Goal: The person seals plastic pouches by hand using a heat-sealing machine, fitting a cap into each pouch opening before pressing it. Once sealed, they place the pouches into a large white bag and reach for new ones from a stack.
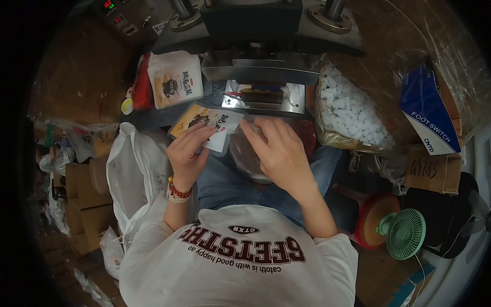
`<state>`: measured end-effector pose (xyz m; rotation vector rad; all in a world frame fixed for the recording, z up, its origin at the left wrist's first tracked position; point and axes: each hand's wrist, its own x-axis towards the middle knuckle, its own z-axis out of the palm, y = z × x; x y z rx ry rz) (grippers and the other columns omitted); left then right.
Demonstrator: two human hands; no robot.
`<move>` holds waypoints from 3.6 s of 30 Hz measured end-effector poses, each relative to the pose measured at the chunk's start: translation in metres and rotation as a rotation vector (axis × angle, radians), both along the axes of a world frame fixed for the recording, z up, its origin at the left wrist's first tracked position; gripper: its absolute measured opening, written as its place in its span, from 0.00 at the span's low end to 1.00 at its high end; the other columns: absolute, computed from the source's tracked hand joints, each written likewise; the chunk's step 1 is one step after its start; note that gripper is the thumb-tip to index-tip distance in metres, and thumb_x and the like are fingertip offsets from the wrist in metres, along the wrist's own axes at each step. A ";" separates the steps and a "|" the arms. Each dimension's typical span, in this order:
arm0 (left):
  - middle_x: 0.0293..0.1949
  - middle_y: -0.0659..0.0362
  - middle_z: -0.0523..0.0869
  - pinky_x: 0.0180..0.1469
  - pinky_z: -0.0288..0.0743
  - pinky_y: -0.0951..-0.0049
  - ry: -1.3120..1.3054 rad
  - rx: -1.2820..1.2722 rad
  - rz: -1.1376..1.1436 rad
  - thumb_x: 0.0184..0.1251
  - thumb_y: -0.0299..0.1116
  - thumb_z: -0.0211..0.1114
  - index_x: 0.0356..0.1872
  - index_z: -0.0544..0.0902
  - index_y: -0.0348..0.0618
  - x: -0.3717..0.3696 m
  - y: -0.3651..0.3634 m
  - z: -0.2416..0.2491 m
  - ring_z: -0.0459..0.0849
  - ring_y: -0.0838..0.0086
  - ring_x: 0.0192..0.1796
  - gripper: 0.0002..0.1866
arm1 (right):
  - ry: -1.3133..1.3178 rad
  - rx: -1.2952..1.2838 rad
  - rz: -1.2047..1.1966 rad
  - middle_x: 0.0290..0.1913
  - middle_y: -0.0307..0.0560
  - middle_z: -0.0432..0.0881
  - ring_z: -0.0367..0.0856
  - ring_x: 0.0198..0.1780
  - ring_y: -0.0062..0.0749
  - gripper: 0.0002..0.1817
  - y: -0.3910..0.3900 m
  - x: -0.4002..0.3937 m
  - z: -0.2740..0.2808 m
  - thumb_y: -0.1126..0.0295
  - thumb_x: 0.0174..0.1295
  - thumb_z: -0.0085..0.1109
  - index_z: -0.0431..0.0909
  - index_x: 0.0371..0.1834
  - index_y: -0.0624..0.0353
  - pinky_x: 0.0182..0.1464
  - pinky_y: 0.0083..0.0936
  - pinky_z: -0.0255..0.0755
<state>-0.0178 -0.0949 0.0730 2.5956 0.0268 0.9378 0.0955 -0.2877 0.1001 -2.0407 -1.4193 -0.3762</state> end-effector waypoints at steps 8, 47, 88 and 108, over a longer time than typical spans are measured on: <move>0.40 0.59 0.88 0.42 0.81 0.72 0.079 -0.134 -0.183 0.43 0.18 0.64 0.41 0.86 0.45 0.008 -0.003 0.000 0.87 0.65 0.43 0.19 | 0.309 0.109 0.181 0.43 0.48 0.76 0.77 0.43 0.37 0.25 -0.004 0.005 -0.002 0.84 0.48 0.58 0.78 0.54 0.59 0.42 0.27 0.73; 0.41 0.58 0.88 0.45 0.80 0.71 0.060 -0.235 0.000 0.40 0.16 0.57 0.42 0.86 0.45 0.004 0.027 -0.030 0.86 0.67 0.46 0.24 | 0.371 0.460 0.131 0.39 0.51 0.81 0.80 0.40 0.41 0.14 0.024 -0.001 -0.024 0.81 0.49 0.66 0.80 0.41 0.66 0.44 0.30 0.74; 0.45 0.60 0.86 0.48 0.76 0.69 0.204 -0.132 0.222 0.45 0.19 0.62 0.46 0.85 0.47 -0.004 0.081 -0.070 0.84 0.64 0.48 0.22 | 0.255 -0.047 -0.561 0.37 0.55 0.78 0.77 0.35 0.49 0.09 -0.058 0.115 -0.073 0.74 0.58 0.59 0.78 0.40 0.66 0.38 0.35 0.71; 0.43 0.61 0.86 0.39 0.80 0.70 0.140 -0.084 -0.165 0.41 0.18 0.63 0.42 0.84 0.43 0.004 -0.013 -0.001 0.85 0.66 0.41 0.21 | 0.071 -0.104 0.123 0.45 0.45 0.78 0.77 0.41 0.42 0.19 -0.010 0.010 -0.006 0.75 0.53 0.63 0.77 0.51 0.59 0.42 0.32 0.72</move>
